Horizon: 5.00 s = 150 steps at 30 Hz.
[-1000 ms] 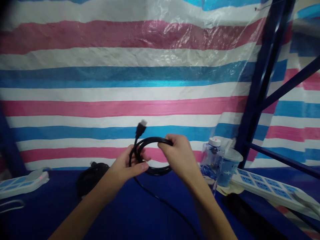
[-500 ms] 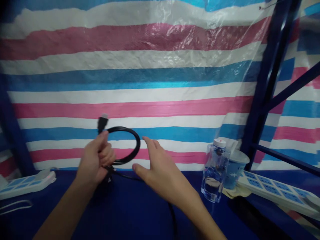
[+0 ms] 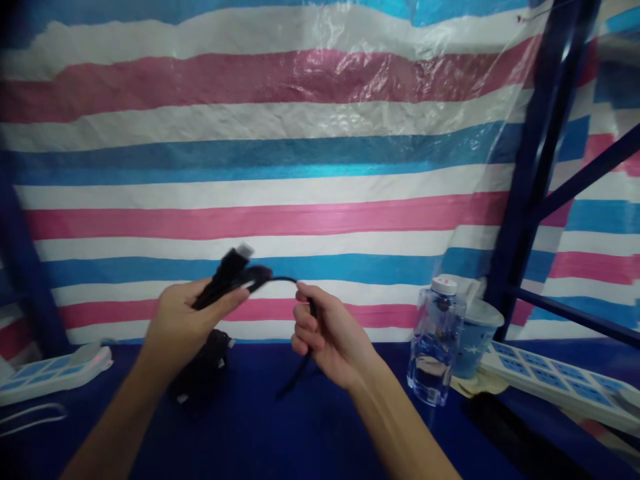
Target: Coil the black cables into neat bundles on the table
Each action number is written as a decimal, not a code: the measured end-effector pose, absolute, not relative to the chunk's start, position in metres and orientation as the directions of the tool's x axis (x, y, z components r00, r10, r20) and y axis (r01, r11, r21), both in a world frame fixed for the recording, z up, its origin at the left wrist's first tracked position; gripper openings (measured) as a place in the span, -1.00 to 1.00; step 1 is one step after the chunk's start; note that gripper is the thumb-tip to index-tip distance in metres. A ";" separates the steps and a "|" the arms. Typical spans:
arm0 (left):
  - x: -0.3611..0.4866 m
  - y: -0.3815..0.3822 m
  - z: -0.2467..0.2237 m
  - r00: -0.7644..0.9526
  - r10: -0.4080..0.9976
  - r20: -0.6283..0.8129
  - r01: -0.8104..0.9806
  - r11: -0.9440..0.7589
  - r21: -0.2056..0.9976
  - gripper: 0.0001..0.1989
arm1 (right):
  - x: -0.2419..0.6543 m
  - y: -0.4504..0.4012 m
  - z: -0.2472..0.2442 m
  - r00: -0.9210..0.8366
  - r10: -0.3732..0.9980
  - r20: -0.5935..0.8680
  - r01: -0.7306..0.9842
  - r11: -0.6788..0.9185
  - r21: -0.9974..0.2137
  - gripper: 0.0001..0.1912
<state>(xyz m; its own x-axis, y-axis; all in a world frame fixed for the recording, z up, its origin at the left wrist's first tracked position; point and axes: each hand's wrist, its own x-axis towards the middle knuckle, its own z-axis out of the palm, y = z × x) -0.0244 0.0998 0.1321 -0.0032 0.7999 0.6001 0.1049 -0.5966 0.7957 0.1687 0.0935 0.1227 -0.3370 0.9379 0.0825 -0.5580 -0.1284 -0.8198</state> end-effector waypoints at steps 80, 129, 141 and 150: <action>0.016 0.112 0.110 0.621 0.782 0.048 -0.368 0.237 0.899 -0.56 | 0.190 0.079 0.134 -0.510 0.836 0.201 0.199 0.342 -0.918 -0.75; 0.021 0.096 0.120 0.487 0.859 0.159 -0.228 -0.051 0.972 -0.58 | 0.203 0.083 0.140 -0.302 0.902 0.308 0.248 0.386 -0.889 -0.81; 0.022 0.108 0.117 0.257 0.944 0.205 -0.157 -0.169 0.973 -0.62 | 0.165 0.097 0.115 -0.314 0.903 0.295 0.109 0.343 -0.933 -0.92; -0.014 0.124 0.132 -0.100 0.968 0.229 -0.641 -0.239 0.729 -0.71 | 0.184 0.111 0.109 -0.217 0.927 0.307 -0.237 0.255 -0.938 -0.71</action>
<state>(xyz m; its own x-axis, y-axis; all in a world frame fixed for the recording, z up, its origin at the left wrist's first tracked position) -0.0142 0.1241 0.1324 -0.0998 0.9682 0.2293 -0.6412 -0.2388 0.7293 0.1842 0.1112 0.1093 -0.2168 0.9268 0.3068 -0.2368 0.2550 -0.9375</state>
